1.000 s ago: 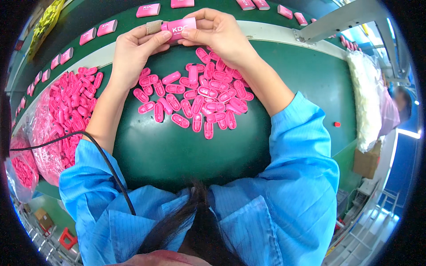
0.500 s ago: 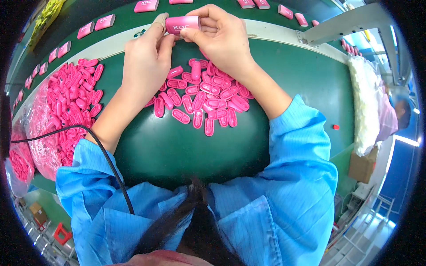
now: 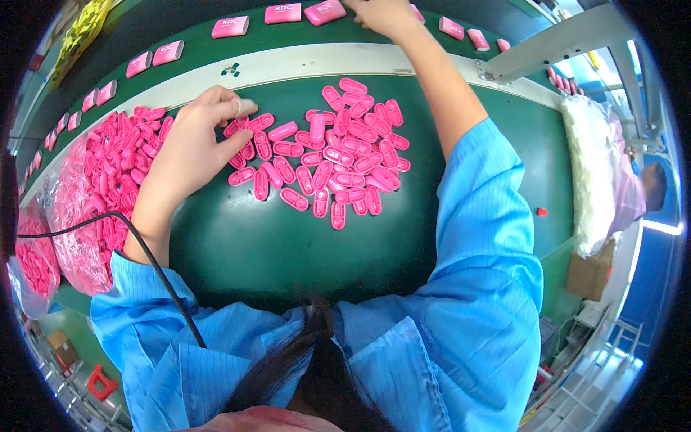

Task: The person assembles small pink plastic components by hand on a green workbench. They pick up a pink rectangular base and a smaller pink cap, fit them together, and place the finished unit on the table. This repetitive assembly process continues throughout the video.

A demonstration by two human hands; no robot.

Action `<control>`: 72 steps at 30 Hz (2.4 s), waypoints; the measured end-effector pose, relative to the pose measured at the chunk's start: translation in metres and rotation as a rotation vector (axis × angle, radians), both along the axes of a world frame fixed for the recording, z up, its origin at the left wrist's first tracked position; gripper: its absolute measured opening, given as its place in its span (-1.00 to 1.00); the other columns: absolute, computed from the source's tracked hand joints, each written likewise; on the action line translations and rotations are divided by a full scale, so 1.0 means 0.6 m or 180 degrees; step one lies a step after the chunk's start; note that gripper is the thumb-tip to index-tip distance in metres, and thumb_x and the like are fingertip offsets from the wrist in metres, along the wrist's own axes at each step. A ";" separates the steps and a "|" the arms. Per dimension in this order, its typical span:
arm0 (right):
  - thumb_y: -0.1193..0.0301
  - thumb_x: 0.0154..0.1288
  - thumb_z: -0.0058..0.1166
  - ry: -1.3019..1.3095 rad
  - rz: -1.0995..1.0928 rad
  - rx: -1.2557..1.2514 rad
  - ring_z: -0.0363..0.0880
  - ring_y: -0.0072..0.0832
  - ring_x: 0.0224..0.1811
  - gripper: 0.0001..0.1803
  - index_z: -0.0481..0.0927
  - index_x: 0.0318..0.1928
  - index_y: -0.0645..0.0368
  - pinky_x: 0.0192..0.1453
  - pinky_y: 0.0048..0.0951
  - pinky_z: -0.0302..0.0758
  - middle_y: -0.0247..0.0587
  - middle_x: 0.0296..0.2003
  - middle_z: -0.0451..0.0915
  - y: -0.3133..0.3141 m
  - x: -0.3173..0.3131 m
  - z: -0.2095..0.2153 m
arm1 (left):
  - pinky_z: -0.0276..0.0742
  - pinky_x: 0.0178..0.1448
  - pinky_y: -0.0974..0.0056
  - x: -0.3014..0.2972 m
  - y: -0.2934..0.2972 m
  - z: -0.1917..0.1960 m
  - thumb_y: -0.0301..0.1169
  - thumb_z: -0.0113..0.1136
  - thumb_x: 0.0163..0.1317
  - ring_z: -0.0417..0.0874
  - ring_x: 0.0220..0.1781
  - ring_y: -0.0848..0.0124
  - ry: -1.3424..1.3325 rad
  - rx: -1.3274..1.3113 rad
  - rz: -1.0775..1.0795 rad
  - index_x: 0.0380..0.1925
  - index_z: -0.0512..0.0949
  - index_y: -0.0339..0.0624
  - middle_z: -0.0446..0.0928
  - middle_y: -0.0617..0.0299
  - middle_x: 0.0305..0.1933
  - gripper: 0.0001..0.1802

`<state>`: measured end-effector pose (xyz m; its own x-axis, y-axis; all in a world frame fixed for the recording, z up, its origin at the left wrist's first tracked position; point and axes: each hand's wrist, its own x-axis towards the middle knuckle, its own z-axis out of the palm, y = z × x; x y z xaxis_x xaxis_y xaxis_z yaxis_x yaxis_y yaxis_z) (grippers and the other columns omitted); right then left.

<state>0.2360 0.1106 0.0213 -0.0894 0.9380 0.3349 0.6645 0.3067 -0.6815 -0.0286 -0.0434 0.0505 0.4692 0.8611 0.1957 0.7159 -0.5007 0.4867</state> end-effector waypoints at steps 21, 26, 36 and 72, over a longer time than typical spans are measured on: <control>0.55 0.09 0.13 0.0548 0.0931 0.0340 0.55 -0.57 -0.25 -0.71 0.50 -0.13 0.27 -0.08 -0.53 0.50 -0.23 -0.26 0.56 -0.169 -0.067 0.015 | 0.49 -0.20 0.47 0.071 0.081 -0.040 -0.47 0.16 0.08 0.56 -0.34 0.53 -0.2482 -0.1674 0.0152 -0.05 0.44 -0.43 0.56 0.15 -0.32 -0.59; 0.54 0.08 0.13 0.0084 0.1056 0.1306 0.56 -0.56 -0.29 -0.75 0.54 -0.16 0.22 -0.13 -0.56 0.52 -0.31 -0.28 0.58 -0.170 -0.068 0.003 | 0.53 -0.04 0.40 0.066 0.086 -0.033 -0.46 0.09 0.17 0.59 -0.20 0.41 -0.3013 -0.2590 0.0013 -0.01 0.40 -0.36 0.53 0.06 -0.17 -0.62; 0.52 0.16 0.09 0.2154 0.1005 -0.1093 0.58 -0.52 -0.31 -0.73 0.43 -0.13 0.36 -0.21 -0.58 0.54 -0.13 -0.29 0.58 -0.174 -0.066 0.002 | 0.47 -0.09 0.44 0.074 0.083 -0.048 -0.51 0.10 0.15 0.58 -0.17 0.44 -0.3349 -0.1771 0.0172 -0.10 0.37 -0.31 0.57 0.03 -0.21 -0.70; 0.25 0.09 0.09 -0.0496 -0.0185 0.0347 0.60 -0.23 -0.33 -0.69 0.60 -0.30 0.27 -0.21 -0.34 0.51 0.02 -0.40 0.60 -0.012 -0.017 0.018 | 0.43 -0.38 0.35 -0.008 0.009 -0.001 -0.52 0.22 -0.05 0.49 -0.47 0.44 0.0210 0.0102 0.0425 -0.30 0.57 -0.25 0.54 0.14 -0.36 -0.76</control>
